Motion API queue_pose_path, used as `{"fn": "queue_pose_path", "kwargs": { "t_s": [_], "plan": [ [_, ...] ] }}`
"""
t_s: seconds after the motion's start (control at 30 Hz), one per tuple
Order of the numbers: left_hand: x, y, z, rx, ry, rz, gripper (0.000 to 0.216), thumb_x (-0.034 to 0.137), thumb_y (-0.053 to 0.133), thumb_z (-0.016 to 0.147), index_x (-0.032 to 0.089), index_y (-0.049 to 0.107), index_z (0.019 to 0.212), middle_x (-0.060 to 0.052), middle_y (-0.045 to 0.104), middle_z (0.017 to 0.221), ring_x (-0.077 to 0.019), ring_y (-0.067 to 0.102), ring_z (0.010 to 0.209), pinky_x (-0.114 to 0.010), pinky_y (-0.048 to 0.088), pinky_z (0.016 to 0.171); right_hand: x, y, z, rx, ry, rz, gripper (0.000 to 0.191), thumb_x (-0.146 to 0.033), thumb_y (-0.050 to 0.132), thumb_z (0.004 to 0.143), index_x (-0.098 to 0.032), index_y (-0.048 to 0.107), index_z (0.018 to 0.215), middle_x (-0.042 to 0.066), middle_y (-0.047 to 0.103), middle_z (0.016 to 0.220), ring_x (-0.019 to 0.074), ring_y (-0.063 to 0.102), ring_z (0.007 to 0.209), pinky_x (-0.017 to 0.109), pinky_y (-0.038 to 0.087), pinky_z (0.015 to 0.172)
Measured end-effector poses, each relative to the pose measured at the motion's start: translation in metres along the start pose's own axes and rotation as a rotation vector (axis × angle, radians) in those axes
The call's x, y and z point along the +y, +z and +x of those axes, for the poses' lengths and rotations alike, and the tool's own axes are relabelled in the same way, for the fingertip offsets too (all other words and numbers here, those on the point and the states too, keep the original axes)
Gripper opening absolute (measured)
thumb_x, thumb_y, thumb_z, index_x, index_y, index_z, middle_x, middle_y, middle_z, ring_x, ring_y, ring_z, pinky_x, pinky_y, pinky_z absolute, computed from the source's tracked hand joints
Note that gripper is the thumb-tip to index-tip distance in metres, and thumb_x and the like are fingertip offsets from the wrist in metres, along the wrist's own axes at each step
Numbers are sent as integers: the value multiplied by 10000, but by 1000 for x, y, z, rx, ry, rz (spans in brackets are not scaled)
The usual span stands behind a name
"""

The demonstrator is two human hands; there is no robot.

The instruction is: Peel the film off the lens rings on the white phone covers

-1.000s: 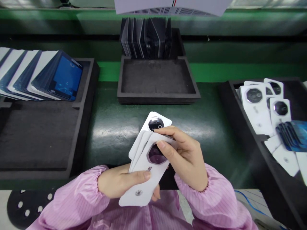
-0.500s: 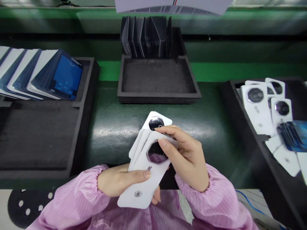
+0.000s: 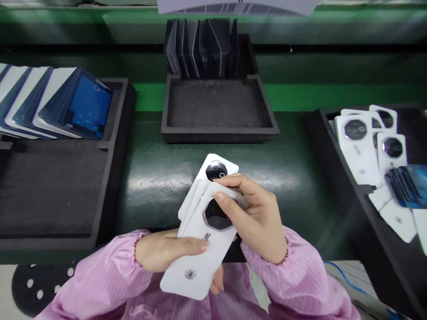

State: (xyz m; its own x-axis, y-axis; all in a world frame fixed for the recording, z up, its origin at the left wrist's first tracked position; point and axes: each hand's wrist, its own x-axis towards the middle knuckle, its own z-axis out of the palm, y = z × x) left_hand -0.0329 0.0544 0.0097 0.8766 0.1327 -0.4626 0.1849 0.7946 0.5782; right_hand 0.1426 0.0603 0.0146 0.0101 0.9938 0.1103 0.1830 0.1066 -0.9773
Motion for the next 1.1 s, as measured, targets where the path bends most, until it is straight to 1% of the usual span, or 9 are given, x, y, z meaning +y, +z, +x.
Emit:
{"fn": "queue_pose_path", "kwargs": {
  "t_s": [0.27, 0.47, 0.6, 0.73, 0.8, 0.87, 0.97, 1.03, 1.1],
  "plan": [
    [1, 0, 0, -31, 23, -15, 533, 494, 359, 866, 74, 685, 897, -126, 692, 823, -169, 604, 675, -255, 472, 616, -3, -2, 1, -19, 2, 32, 120, -171, 560, 834, -233, 627, 913, -3, 632, 819, 167, 634, 748, 333, 533, 699],
    [0, 0, 0, 18, 18, 22, 513, 478, 375, 865, 72, 688, 880, -137, 696, 833, -177, 630, 679, -258, 488, 622, -3, 2, 2, -14, 32, -17, 136, -165, 679, 736, -203, 604, 843, -23, 628, 777, 123, 595, 683, 251, 496, 609],
    [-2, -1, 0, 31, 1, -10, 514, 477, 373, 863, 72, 688, 891, -135, 696, 831, -175, 631, 690, -251, 488, 634, 1, 2, 1, -13, 43, 9, 39, -197, 599, 816, -202, 611, 853, -11, 645, 795, 124, 601, 678, 249, 480, 588],
    [-3, -2, 0, 1, -7, -52, 516, 494, 399, 853, 69, 687, 909, -143, 690, 861, -182, 634, 720, -255, 489, 652, 0, -3, 1, -30, 45, -14, 108, -220, 528, 871, -206, 631, 901, -1, 642, 786, 121, 583, 612, 263, 470, 549],
    [-3, -3, 0, -1, 11, -84, 492, 488, 415, 853, 81, 675, 949, -137, 686, 873, -187, 639, 733, -265, 490, 660, -1, -7, 1, 24, -41, -40, 146, -199, 512, 878, -208, 639, 949, 21, 638, 858, 149, 606, 725, 296, 494, 627],
    [-4, -3, -1, -1, 39, -126, 470, 477, 446, 849, 114, 620, 1090, -118, 685, 875, -199, 647, 767, -294, 492, 693, -1, -11, 0, 151, -221, -51, 185, -152, 541, 849, -214, 642, 991, 42, 628, 944, 186, 603, 859, 340, 501, 711],
    [-3, -4, -2, -14, 72, -182, 511, 472, 482, 837, 160, 511, 1240, -101, 685, 882, -219, 652, 822, -341, 487, 749, 1, -16, -1, 311, -469, -81, 269, -73, 605, 774, -226, 651, 990, 44, 629, 933, 200, 592, 861, 369, 496, 732],
    [-3, -4, -2, -19, 76, -180, 477, 480, 471, 837, 129, 591, 1136, -116, 682, 890, -214, 651, 802, -321, 488, 736, 3, -17, -1, 307, -496, -110, 285, -61, 624, 755, -228, 649, 984, 43, 624, 917, 198, 589, 846, 377, 492, 743],
    [-2, -3, -3, -8, 73, -142, 468, 480, 439, 844, 91, 665, 974, -133, 678, 887, -202, 645, 761, -290, 490, 702, 3, -14, -1, 227, -422, -130, 285, -108, 649, 758, -221, 628, 1018, 55, 608, 972, 210, 581, 900, 389, 487, 782]
  ]
}}
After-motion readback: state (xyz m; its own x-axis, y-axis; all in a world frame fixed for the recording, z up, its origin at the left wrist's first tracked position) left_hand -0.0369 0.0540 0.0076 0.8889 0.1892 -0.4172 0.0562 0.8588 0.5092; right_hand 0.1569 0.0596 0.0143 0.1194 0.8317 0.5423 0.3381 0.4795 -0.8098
